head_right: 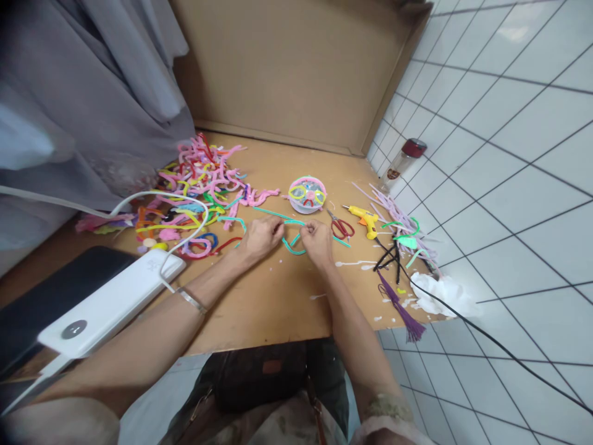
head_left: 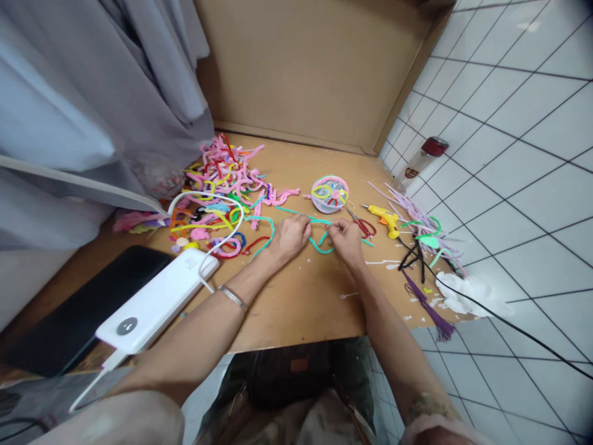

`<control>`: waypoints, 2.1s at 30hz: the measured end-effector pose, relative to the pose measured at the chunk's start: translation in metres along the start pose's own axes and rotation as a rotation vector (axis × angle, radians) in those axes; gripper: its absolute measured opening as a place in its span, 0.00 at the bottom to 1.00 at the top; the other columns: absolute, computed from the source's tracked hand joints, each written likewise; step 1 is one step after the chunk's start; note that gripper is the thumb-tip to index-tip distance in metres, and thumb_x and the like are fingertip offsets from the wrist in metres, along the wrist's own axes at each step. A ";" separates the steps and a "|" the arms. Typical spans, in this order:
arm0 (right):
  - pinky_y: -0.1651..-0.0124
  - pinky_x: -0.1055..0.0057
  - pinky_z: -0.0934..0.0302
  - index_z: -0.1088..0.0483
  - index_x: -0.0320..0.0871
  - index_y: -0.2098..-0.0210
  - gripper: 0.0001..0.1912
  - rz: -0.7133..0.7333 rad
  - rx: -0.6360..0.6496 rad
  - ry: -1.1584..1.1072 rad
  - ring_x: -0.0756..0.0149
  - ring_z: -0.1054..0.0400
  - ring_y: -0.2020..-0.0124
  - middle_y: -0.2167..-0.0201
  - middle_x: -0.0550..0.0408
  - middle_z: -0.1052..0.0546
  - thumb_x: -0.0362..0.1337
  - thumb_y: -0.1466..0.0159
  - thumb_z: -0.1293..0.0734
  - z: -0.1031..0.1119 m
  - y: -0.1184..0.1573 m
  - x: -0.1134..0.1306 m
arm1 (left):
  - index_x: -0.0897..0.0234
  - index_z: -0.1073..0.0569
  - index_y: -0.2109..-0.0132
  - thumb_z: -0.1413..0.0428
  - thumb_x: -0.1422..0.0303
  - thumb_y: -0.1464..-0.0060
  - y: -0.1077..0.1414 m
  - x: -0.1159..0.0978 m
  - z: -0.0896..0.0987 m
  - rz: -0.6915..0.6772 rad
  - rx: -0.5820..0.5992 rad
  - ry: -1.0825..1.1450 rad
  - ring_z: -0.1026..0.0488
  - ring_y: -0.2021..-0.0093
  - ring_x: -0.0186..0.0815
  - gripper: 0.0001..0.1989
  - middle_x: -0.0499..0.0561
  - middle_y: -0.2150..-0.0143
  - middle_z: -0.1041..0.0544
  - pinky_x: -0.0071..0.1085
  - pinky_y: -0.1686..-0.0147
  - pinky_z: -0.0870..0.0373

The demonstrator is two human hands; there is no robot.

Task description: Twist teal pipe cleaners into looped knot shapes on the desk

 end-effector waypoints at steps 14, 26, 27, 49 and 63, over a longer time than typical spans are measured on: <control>0.72 0.69 0.38 0.36 0.47 0.70 0.05 -0.031 -0.395 -0.253 0.66 0.34 0.77 0.79 0.58 0.30 0.41 0.41 0.40 -0.012 0.019 0.024 | 0.62 0.32 0.73 0.48 0.69 0.48 0.002 -0.013 0.001 0.190 -0.328 0.395 0.33 0.74 0.33 0.07 0.47 0.77 0.28 0.30 0.70 0.38; 0.76 0.73 0.35 0.37 0.46 0.72 0.05 -0.081 -0.337 -0.488 0.70 0.32 0.82 0.84 0.64 0.30 0.39 0.47 0.36 -0.021 0.023 0.033 | 0.64 0.31 0.68 0.48 0.69 0.41 0.001 -0.010 -0.001 0.261 -0.380 0.438 0.32 0.73 0.33 0.08 0.48 0.74 0.28 0.29 0.68 0.39; 0.77 0.74 0.36 0.37 0.46 0.73 0.04 -0.103 -0.331 -0.500 0.70 0.33 0.83 0.84 0.65 0.31 0.38 0.47 0.36 -0.021 0.022 0.032 | 0.64 0.31 0.68 0.48 0.69 0.40 0.001 -0.009 -0.001 0.266 -0.372 0.438 0.33 0.73 0.33 0.08 0.48 0.74 0.28 0.30 0.68 0.39; 0.88 0.81 0.50 0.35 0.43 0.79 0.04 -0.257 -0.199 -0.769 0.77 0.41 0.90 0.88 0.67 0.32 0.32 0.51 0.34 -0.008 0.005 0.021 | 0.62 0.34 0.68 0.53 0.66 0.36 0.002 -0.015 0.006 0.166 -0.305 0.691 0.35 0.74 0.30 0.11 0.45 0.75 0.31 0.27 0.70 0.38; 0.86 0.80 0.43 0.34 0.43 0.76 0.03 -0.165 -0.281 -0.731 0.75 0.37 0.89 0.87 0.66 0.30 0.35 0.52 0.35 -0.015 0.012 0.024 | 0.60 0.39 0.66 0.53 0.67 0.37 0.004 -0.016 0.003 0.168 -0.424 0.573 0.36 0.77 0.30 0.08 0.42 0.77 0.34 0.28 0.72 0.42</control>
Point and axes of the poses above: each hand's wrist, its own y-axis away from the middle knuckle, its own z-axis out of the back of the hand, x = y × z, the point moved 3 cm from there along -y, towards the middle knuckle
